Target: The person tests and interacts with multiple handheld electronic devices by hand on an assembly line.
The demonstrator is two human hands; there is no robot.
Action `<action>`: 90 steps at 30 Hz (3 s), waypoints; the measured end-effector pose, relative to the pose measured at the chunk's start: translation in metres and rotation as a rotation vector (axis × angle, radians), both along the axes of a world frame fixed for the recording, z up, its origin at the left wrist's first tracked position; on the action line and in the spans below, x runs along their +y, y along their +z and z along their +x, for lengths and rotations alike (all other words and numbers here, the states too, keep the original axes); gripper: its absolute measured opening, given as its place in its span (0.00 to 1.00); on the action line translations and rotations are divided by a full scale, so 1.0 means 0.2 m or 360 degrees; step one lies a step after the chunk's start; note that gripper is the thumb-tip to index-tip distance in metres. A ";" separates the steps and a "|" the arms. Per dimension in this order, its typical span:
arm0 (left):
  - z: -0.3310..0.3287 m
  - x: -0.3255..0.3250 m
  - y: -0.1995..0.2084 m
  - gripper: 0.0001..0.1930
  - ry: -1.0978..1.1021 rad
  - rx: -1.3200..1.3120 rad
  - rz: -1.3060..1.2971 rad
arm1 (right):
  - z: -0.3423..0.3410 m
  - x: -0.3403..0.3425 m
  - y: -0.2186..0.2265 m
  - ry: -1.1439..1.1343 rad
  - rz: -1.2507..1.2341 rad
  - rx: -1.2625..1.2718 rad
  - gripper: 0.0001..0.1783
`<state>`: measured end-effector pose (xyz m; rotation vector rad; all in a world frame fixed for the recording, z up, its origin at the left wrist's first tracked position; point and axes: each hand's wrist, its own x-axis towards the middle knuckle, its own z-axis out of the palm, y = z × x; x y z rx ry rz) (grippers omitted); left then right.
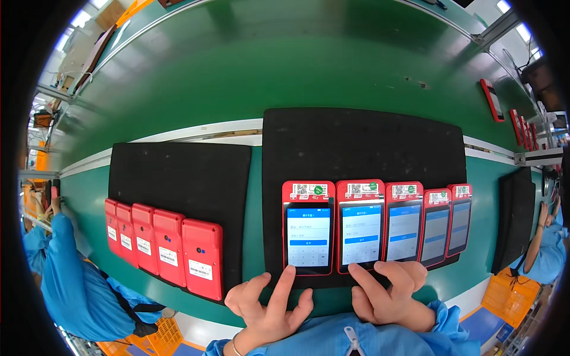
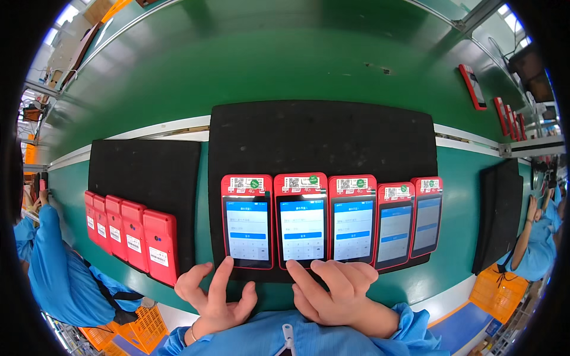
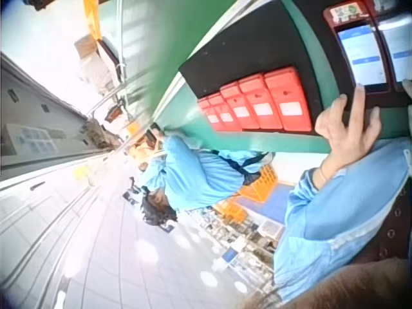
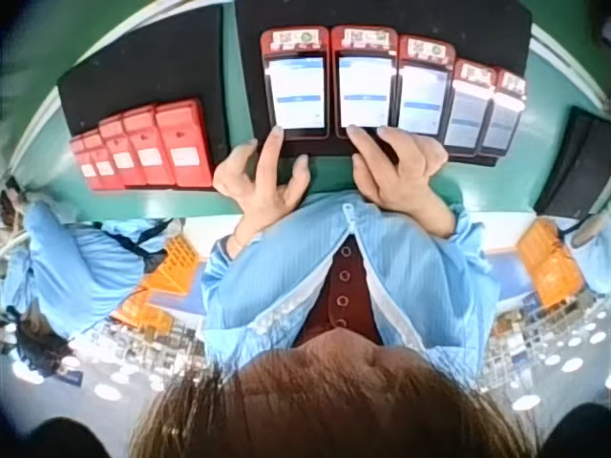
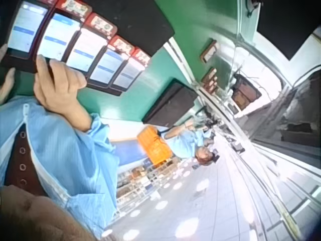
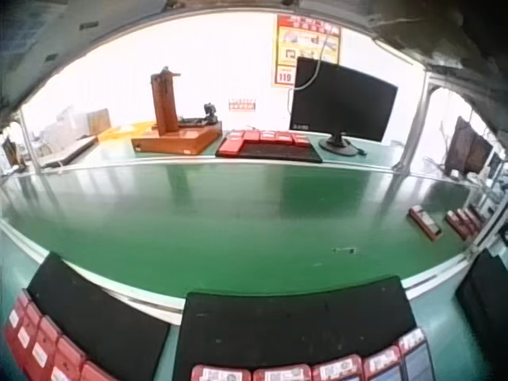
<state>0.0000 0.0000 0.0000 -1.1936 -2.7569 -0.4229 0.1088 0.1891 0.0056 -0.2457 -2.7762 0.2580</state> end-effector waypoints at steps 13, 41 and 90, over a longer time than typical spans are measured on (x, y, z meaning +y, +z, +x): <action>-0.02 0.01 -0.02 0.23 -0.0004 0.0008 0.0003 | -0.03 -0.01 -0.03 -0.0019 -0.0049 0.0066 0.17; -0.02 0.01 -0.02 0.20 -0.0008 0.0087 -0.0012 | -0.03 0.00 -0.01 -0.0030 -0.0126 0.0076 0.16; -0.10 0.10 0.10 0.26 -0.0138 -0.0063 -0.0119 | -0.06 0.07 0.01 -0.0167 -0.0022 0.0057 0.18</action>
